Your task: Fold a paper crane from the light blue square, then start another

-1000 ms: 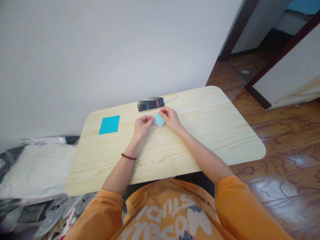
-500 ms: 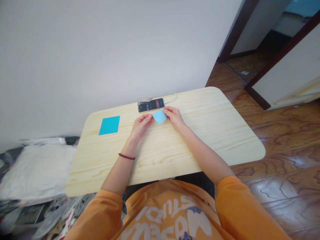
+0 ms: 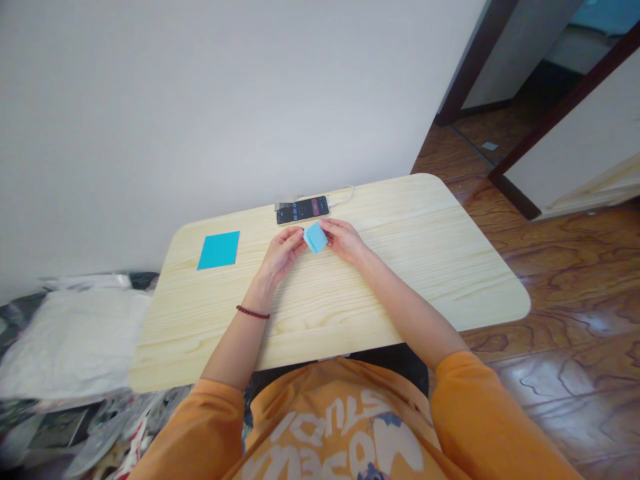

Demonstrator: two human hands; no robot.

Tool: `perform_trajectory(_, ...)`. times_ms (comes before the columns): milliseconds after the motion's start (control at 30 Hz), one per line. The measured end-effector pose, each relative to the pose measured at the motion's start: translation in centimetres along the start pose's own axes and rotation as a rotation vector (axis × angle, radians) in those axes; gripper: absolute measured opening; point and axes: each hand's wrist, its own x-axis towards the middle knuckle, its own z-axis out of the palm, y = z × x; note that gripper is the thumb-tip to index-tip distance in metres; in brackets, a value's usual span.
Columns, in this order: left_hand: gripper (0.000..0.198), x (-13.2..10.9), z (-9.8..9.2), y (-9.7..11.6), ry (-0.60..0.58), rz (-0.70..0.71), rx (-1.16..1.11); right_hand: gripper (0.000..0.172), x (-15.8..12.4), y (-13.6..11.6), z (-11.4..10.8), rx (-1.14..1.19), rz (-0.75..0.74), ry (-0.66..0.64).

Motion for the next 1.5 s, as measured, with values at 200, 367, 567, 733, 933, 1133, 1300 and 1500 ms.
perform_trajectory(200, 0.031, -0.2, 0.4, -0.1, 0.094, 0.240, 0.252, 0.040, 0.4, 0.8, -0.2, -0.069, -0.041, 0.067)
perform_trajectory(367, 0.020, -0.2, 0.3, -0.1, 0.245, 0.344, 0.312, 0.038, -0.2, 0.6, 0.0, -0.312, -0.279, 0.032)
perform_trajectory(567, 0.014, -0.1, -0.2, 0.1, 0.328, 0.375, 0.417, 0.052, -0.8, 0.4, 0.5, -0.483, -0.319, -0.096)
perform_trajectory(733, 0.015, 0.0, -0.2, 0.1, 0.317, 0.391, 0.430, 0.043, -0.5, 0.5, 0.2, -0.409, -0.260, -0.084)
perform_trajectory(933, 0.013, -0.2, 0.0, 0.1, 0.287, 0.409, 0.415, 0.039, -0.2, 0.4, 0.1, -0.324, -0.198, -0.068)
perform_trajectory(1133, 0.014, -0.4, -0.1, 0.0, 0.227, 0.461, 0.428, 0.033, -0.1, 0.4, 0.0, -0.251, -0.131, -0.060)
perform_trajectory(1300, 0.018, -0.2, -0.3, -0.2, 0.180, 0.473, 0.447, 0.033, 0.3, 0.7, -0.4, -0.215, -0.105, -0.043)
perform_trajectory(1500, 0.020, -0.5, 0.2, -0.1, 0.078, 0.504, 0.444, 0.039, 0.6, 1.0, -0.3, -0.237, -0.205, 0.033)
